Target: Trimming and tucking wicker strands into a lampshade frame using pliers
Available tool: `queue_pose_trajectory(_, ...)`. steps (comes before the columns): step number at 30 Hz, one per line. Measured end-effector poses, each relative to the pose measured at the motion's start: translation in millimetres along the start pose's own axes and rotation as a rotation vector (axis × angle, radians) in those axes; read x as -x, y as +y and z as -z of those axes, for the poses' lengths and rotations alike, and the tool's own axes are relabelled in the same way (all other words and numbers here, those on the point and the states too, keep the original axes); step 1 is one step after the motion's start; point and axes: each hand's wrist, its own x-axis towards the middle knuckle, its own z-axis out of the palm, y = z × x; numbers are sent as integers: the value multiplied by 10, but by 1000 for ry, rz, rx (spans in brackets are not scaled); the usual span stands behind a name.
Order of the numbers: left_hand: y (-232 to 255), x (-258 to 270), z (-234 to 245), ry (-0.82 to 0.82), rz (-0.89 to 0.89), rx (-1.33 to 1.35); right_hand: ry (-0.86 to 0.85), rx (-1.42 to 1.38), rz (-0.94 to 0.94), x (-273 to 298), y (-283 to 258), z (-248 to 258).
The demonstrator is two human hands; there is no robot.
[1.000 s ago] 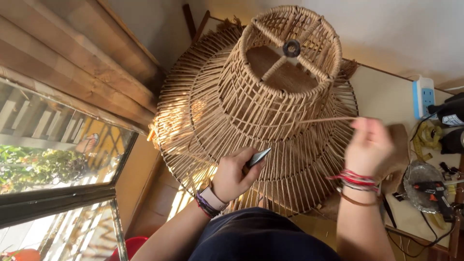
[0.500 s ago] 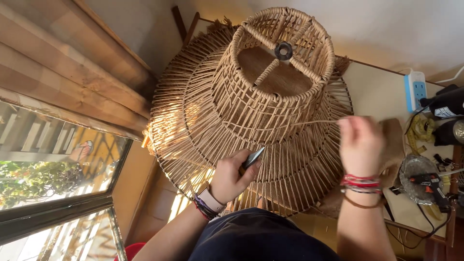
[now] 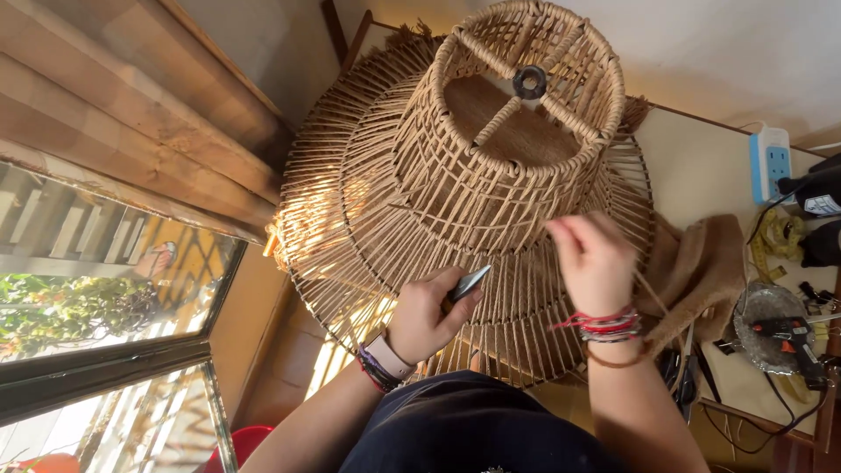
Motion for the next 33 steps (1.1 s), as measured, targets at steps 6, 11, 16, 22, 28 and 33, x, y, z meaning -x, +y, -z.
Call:
queue_pose_trajectory(6,-446,93,45,101,-40,-20,169,68,-119,209,746,585)
queue_pose_trajectory(11,128,-563,531,262,-239,-213,-52,-70,12,-87,-146,200)
queue_pose_trajectory(16,218,-1344,796,113,-543,-399,-61,-24,89,-177,-239,210)
queue_pose_trajectory(22,-298,-1228,1031,251,-698,-384,-53,-156,-6,-157,-231,244)
queue_pose_trajectory(28,-204,-1196,1168,76,-948,-808,127,22,142,-80,-332,145)
queue_pose_trajectory(33,-281,-1323,1219,16,-1125,-871,120,94,316,-47,-652,-140)
